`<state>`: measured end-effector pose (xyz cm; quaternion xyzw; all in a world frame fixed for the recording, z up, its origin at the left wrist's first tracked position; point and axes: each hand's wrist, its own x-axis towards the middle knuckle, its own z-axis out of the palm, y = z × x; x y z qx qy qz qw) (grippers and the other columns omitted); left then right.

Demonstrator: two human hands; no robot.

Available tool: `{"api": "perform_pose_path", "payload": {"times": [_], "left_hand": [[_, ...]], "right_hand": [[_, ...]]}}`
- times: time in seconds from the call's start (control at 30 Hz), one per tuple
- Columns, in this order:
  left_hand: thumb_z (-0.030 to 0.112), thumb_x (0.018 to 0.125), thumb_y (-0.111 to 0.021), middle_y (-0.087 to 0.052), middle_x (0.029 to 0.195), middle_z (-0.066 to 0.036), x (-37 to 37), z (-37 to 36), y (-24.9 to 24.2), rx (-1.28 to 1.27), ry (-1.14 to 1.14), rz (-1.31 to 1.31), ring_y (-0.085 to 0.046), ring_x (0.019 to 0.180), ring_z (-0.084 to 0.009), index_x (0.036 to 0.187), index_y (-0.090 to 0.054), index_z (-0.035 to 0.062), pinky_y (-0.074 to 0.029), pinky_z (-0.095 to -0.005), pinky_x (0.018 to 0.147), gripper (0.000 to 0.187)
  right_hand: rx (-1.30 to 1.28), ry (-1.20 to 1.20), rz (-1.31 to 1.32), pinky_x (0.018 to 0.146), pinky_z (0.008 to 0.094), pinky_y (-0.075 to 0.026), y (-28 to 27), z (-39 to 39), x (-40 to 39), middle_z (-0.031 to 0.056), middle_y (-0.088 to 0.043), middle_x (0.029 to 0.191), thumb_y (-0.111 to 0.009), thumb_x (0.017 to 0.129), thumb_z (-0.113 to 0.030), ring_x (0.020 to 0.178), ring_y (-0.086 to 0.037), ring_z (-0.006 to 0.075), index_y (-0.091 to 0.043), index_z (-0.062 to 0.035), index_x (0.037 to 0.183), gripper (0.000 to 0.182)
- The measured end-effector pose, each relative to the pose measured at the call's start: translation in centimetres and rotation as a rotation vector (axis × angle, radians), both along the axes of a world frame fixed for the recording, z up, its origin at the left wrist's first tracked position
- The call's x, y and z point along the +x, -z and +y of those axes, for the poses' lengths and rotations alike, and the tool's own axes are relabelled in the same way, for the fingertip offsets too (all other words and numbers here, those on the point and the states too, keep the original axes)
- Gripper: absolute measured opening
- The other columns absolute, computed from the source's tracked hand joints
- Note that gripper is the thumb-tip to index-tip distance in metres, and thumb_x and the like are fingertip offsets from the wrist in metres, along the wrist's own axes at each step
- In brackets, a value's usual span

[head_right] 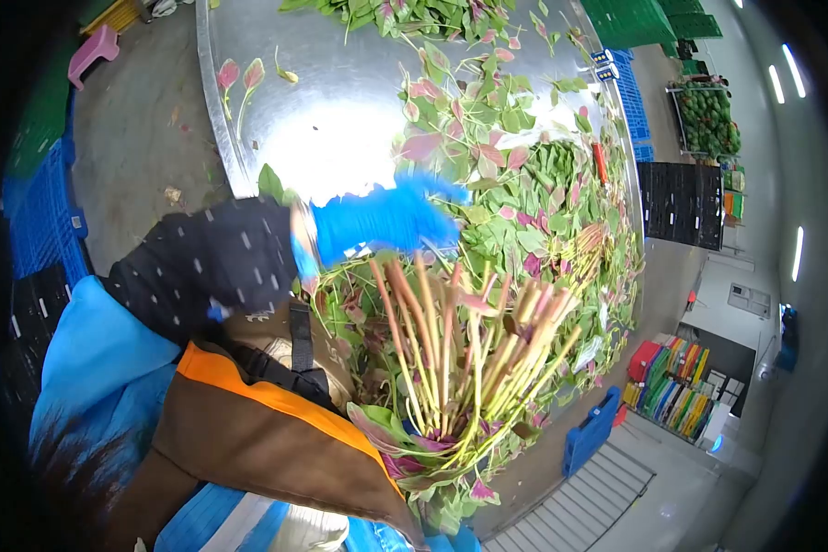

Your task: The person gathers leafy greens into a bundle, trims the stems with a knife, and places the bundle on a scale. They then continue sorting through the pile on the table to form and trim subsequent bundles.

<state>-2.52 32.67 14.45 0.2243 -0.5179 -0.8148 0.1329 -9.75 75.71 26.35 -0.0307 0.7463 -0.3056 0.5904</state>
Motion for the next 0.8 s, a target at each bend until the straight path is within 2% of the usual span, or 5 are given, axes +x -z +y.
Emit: {"api": "perform_pose_path", "payload": {"times": [0.13,0.17,0.27,0.63,0.8], "left_hand": [[0.020,0.075,-0.071,-0.064,0.100,-0.010,-0.3,-3.7,2.5,-1.077,0.177,0.794,-0.061,0.089,-0.0180,0.107,-0.063,0.0040,-0.049,-0.0319,0.078,0.037],[0.015,0.077,-0.067,-0.064,0.098,-0.011,0.8,-4.9,2.3,-0.342,0.111,0.591,-0.062,0.083,-0.0170,0.106,-0.061,0.0018,-0.051,-0.0309,0.075,0.032],[0.029,0.076,-0.072,-0.064,0.098,-0.013,0.7,-4.9,0.6,-0.127,0.036,0.074,-0.062,0.089,-0.0174,0.113,-0.058,0.0041,-0.048,-0.0335,0.083,0.046],[0.029,0.068,-0.077,-0.062,0.074,-0.008,0.0,3.8,-6.3,-0.975,-0.011,0.084,-0.060,0.067,-0.0218,0.103,-0.064,0.0161,-0.047,-0.0330,0.063,0.039],[0.008,0.080,-0.063,-0.063,0.072,-0.006,-2.2,-2.6,-4.1,-0.435,-0.347,0.053,-0.060,0.069,-0.0131,0.092,-0.067,0.0027,-0.050,-0.0255,0.069,0.014]], "right_hand": [[-0.001,0.017,0.002,0.090,0.0323,-0.043,-0.7,1.2,0.5,0.0075,-0.054,0.118,-0.077,0.066,-0.004,0.103,-0.052,0.0160,-0.040,-0.0019,0.129,0.074],[-0.003,0.028,0.004,0.090,0.0323,-0.043,-1.0,1.7,0.6,0.0075,-0.054,0.118,-0.077,0.066,-0.004,0.103,-0.052,0.0160,-0.040,-0.0019,0.129,0.074],[-0.011,0.047,-0.001,0.090,0.0323,-0.043,-1.7,2.5,0.8,0.0075,-0.054,0.118,-0.077,0.066,-0.004,0.103,-0.052,0.0160,-0.040,-0.0019,0.129,0.073],[-0.075,0.080,-0.006,0.090,0.0323,-0.043,-3.4,5.2,1.5,0.0075,-0.055,0.118,-0.077,0.067,-0.005,0.103,-0.052,0.0160,-0.041,-0.0020,0.129,0.072],[-0.117,0.068,-0.025,0.090,0.0323,-0.043,-2.3,4.5,1.5,0.0074,-0.055,0.118,-0.077,0.067,-0.005,0.102,-0.052,0.0160,-0.041,-0.0020,0.129,0.072]]}}
